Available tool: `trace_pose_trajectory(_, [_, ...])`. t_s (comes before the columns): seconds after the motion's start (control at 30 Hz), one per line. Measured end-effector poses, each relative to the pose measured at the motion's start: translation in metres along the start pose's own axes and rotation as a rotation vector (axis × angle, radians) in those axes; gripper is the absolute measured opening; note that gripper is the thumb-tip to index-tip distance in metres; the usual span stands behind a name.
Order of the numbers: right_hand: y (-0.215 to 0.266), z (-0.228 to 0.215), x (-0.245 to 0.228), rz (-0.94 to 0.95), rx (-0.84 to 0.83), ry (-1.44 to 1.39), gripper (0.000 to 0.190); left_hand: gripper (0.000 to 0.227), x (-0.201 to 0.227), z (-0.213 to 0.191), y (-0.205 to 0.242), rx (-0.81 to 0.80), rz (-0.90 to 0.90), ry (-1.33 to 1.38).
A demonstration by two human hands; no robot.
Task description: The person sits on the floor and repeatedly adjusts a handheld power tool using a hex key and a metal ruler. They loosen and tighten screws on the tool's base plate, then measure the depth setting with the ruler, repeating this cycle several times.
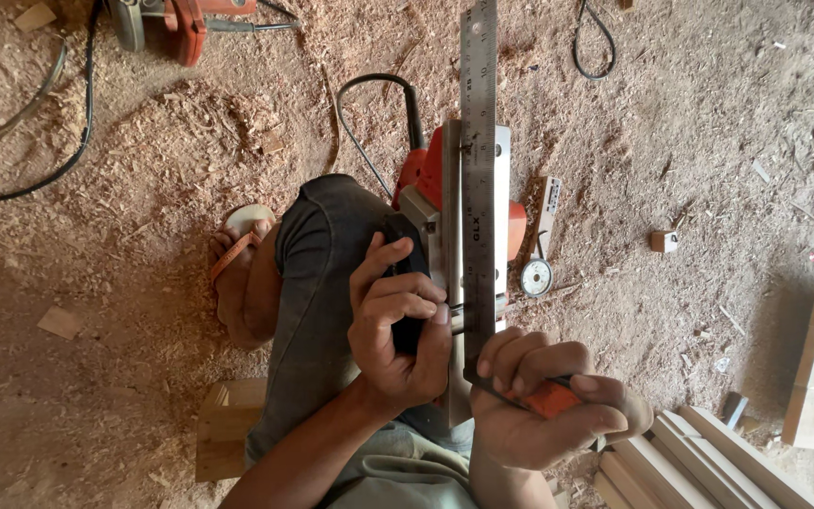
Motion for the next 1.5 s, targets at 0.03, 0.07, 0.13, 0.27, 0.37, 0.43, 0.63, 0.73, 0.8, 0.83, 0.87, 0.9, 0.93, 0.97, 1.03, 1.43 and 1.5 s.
trace_pose_trajectory(0.03, [0.0, 0.001, -0.001, -0.002, -0.001, 0.0, 0.033, 0.019, 0.0, 0.0, 0.001, 0.003, -0.002, 0.004])
trace_pose_trajectory(0.07, [0.0, 0.001, -0.001, -0.006, -0.003, 0.013, 0.032, 0.019, -0.001, 0.0, 0.001, 0.006, -0.002, 0.009])
trace_pose_trajectory(0.13, [-0.001, 0.001, -0.002, -0.012, -0.003, 0.053, 0.031, 0.02, -0.001, 0.0, 0.0, 0.009, 0.002, 0.015])
trace_pose_trajectory(0.27, [0.0, 0.004, -0.003, -0.016, -0.019, 0.09, 0.03, 0.021, -0.001, 0.0, -0.001, 0.017, 0.009, 0.029])
trace_pose_trajectory(0.37, [0.001, 0.004, -0.002, -0.008, -0.013, 0.062, 0.03, 0.022, -0.001, -0.001, -0.001, 0.017, 0.004, 0.036])
trace_pose_trajectory(0.43, [0.0, 0.004, -0.002, -0.015, -0.024, 0.064, 0.03, 0.023, -0.001, -0.002, -0.002, 0.016, 0.001, 0.039])
trace_pose_trajectory(0.63, [0.002, 0.005, -0.002, -0.015, -0.005, 0.071, 0.03, 0.024, 0.0, -0.003, -0.002, 0.026, -0.007, 0.036])
trace_pose_trajectory(0.73, [0.0, 0.005, -0.002, -0.016, -0.008, 0.073, 0.028, 0.023, 0.001, -0.003, -0.002, 0.032, -0.01, 0.03])
trace_pose_trajectory(0.8, [0.0, 0.006, -0.001, -0.01, -0.011, 0.059, 0.026, 0.023, 0.001, -0.003, -0.003, 0.037, -0.012, 0.024])
trace_pose_trajectory(0.83, [0.0, 0.006, -0.001, -0.004, -0.009, 0.045, 0.025, 0.022, 0.002, -0.003, -0.003, 0.038, -0.014, 0.024])
trace_pose_trajectory(0.87, [0.0, 0.007, -0.001, 0.0, -0.003, 0.04, 0.025, 0.022, 0.002, -0.003, -0.003, 0.039, -0.016, 0.023])
trace_pose_trajectory(0.9, [0.0, 0.007, -0.001, 0.004, 0.002, 0.036, 0.025, 0.021, 0.002, -0.003, -0.003, 0.04, -0.018, 0.022])
trace_pose_trajectory(0.93, [0.001, 0.008, -0.001, 0.006, 0.013, 0.043, 0.025, 0.021, 0.002, -0.003, -0.002, 0.04, -0.021, 0.021])
trace_pose_trajectory(0.97, [0.001, 0.008, -0.001, 0.009, 0.021, 0.048, 0.025, 0.02, 0.002, -0.003, -0.002, 0.041, -0.025, 0.02])
trace_pose_trajectory(1.03, [0.0, 0.009, -0.001, 0.015, 0.035, 0.054, 0.025, 0.02, 0.002, -0.003, -0.002, 0.041, -0.029, 0.018])
trace_pose_trajectory(1.43, [-0.002, 0.014, -0.002, 0.0, 0.013, 0.088, 0.024, 0.018, 0.0, -0.002, 0.001, 0.035, -0.028, 0.02])
trace_pose_trajectory(1.5, [-0.002, 0.013, -0.001, -0.001, 0.004, 0.083, 0.023, 0.018, 0.0, -0.002, 0.001, 0.036, -0.023, 0.013])
Point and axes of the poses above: each hand's wrist, its own y-axis away from the middle knuckle, its own z-axis out of the palm, x = y × z, the point moved 6 cm from there along -y, towards the middle knuckle, and after that the axes turned 14 degrees about -y, right-handed, at the moved point
